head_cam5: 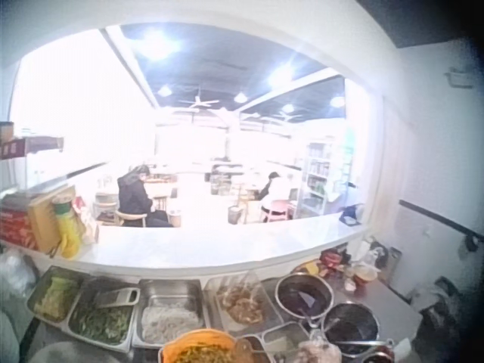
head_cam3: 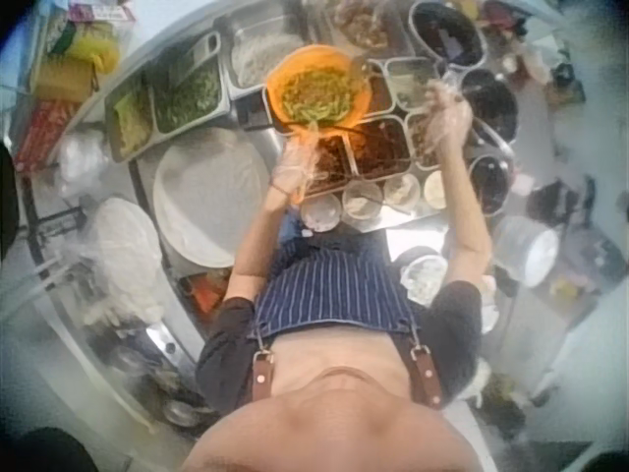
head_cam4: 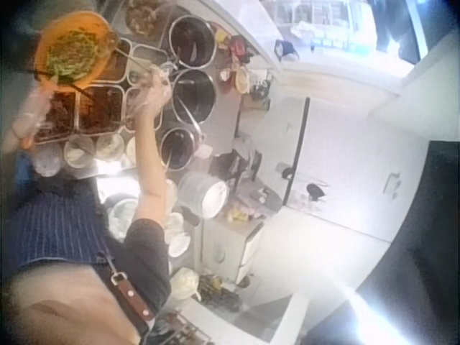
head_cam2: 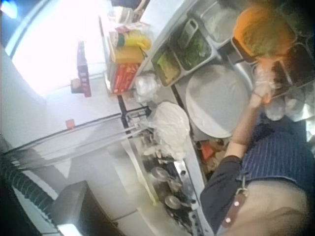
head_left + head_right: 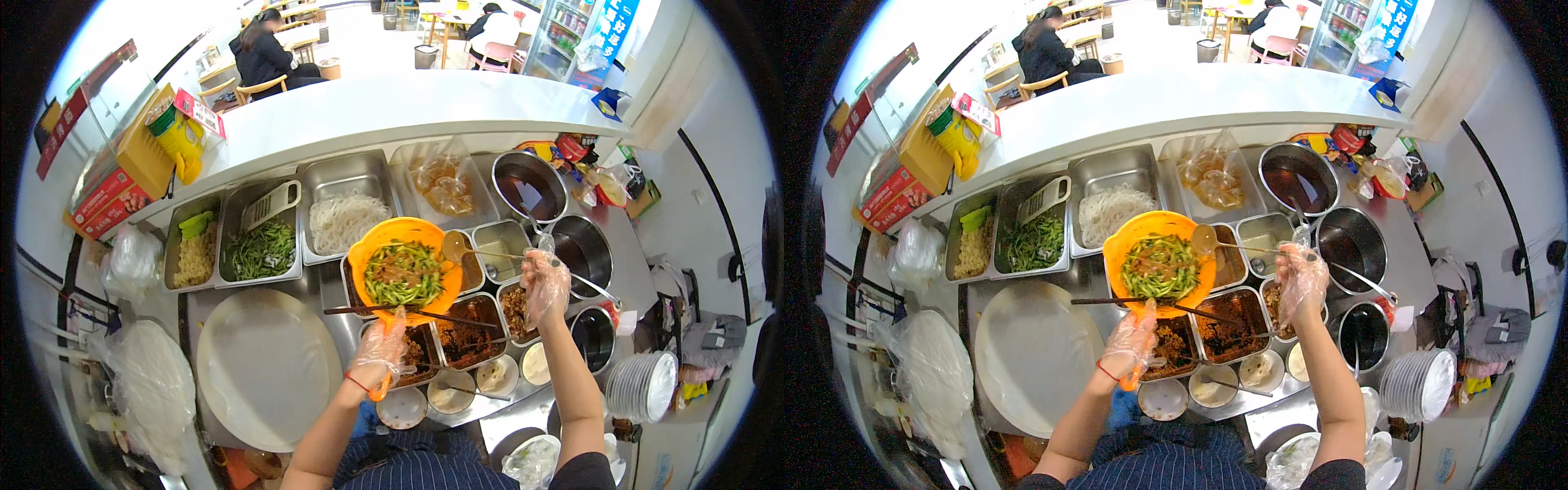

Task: The person lays a thin sheet on a board, spreads a white sauce, adds green vegetables and seasonings, then rolls the sheet into a cylindrical food roll. The person handles the sheet, sauce, vegetables, and seasonings throughout the process.

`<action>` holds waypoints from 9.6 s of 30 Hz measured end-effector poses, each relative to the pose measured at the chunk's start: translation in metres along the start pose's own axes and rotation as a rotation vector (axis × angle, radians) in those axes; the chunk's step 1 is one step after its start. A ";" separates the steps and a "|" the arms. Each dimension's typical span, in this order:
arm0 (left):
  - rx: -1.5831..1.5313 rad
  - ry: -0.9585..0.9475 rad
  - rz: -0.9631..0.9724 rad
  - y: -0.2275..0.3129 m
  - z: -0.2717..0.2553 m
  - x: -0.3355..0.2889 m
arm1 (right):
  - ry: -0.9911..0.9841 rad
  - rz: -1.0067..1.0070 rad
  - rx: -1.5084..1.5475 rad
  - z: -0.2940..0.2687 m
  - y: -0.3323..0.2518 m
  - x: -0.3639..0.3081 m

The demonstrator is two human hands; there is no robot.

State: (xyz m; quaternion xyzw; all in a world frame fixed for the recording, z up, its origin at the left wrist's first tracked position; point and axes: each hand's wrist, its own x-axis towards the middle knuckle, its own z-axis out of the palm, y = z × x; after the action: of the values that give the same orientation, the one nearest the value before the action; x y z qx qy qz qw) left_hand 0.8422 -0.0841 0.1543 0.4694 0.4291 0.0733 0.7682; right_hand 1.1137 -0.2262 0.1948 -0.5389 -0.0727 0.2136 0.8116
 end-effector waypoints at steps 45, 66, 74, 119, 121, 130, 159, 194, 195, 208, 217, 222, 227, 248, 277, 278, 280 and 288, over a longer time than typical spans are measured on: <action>0.135 -0.001 0.088 -0.027 -0.034 -0.063 | 0.215 0.055 -0.408 -0.113 0.119 -0.136; 0.275 -0.089 0.042 -0.035 -0.025 -0.069 | -0.129 -0.489 -1.106 -0.025 -0.074 -0.136; 0.121 -0.278 -0.013 -0.036 -0.005 -0.073 | -0.485 -1.072 -1.069 0.001 -0.051 -0.140; 0.211 -0.061 0.099 -0.044 -0.051 -0.069 | -0.503 -0.500 -1.226 -0.094 0.089 -0.148; 0.208 -0.063 0.090 -0.044 -0.051 -0.069 | -0.348 -0.387 -1.109 -0.088 0.080 -0.148; 0.048 -0.093 0.061 -0.052 -0.051 -0.066 | 0.013 -0.176 -0.990 -0.117 0.081 -0.132; 0.201 -0.163 -0.020 -0.051 -0.034 -0.073 | -0.254 -0.553 -0.711 -0.029 -0.030 -0.158; 0.235 -0.087 -0.019 -0.067 0.042 -0.048 | -0.019 -0.142 -1.481 -0.192 0.022 -0.060; 0.299 -0.109 0.020 -0.066 0.044 -0.049 | -0.072 -0.169 -1.400 -0.197 0.031 -0.055; 0.323 -0.060 0.001 -0.057 0.069 -0.049 | -0.011 0.023 -1.057 -0.201 0.032 -0.053; 0.372 -0.039 -0.004 -0.049 0.087 -0.050 | 0.182 0.366 -0.288 -0.244 0.016 -0.046; 0.282 -0.109 -0.038 -0.052 0.093 -0.048 | 0.142 0.306 -0.230 -0.212 -0.037 -0.055; 0.127 -0.174 -0.144 -0.036 0.111 -0.061 | -0.065 -0.528 -0.840 -0.168 -0.045 -0.061; 0.002 0.153 0.050 -0.089 -0.033 -0.137 | 0.042 0.330 -0.403 -0.170 0.131 -0.220; 0.239 0.024 -0.088 -0.167 -0.121 -0.232 | 0.448 0.249 -0.043 -0.151 0.161 -0.297; 0.261 0.018 -0.095 -0.166 -0.121 -0.232 | 0.442 0.236 -0.026 -0.152 0.158 -0.297; 0.228 0.032 -0.093 -0.168 -0.119 -0.231 | 0.427 0.215 -0.110 -0.141 0.137 -0.299; 0.227 -0.021 -0.126 -0.159 -0.112 -0.235 | 0.166 -0.052 -0.298 -0.086 0.057 -0.334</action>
State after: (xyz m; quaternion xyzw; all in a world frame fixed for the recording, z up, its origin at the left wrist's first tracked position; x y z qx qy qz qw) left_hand 0.5685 -0.2189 0.1469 0.5261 0.4552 -0.0288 0.7177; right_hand 0.8280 -0.4221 0.1455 -0.6669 -0.0500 0.1344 0.7312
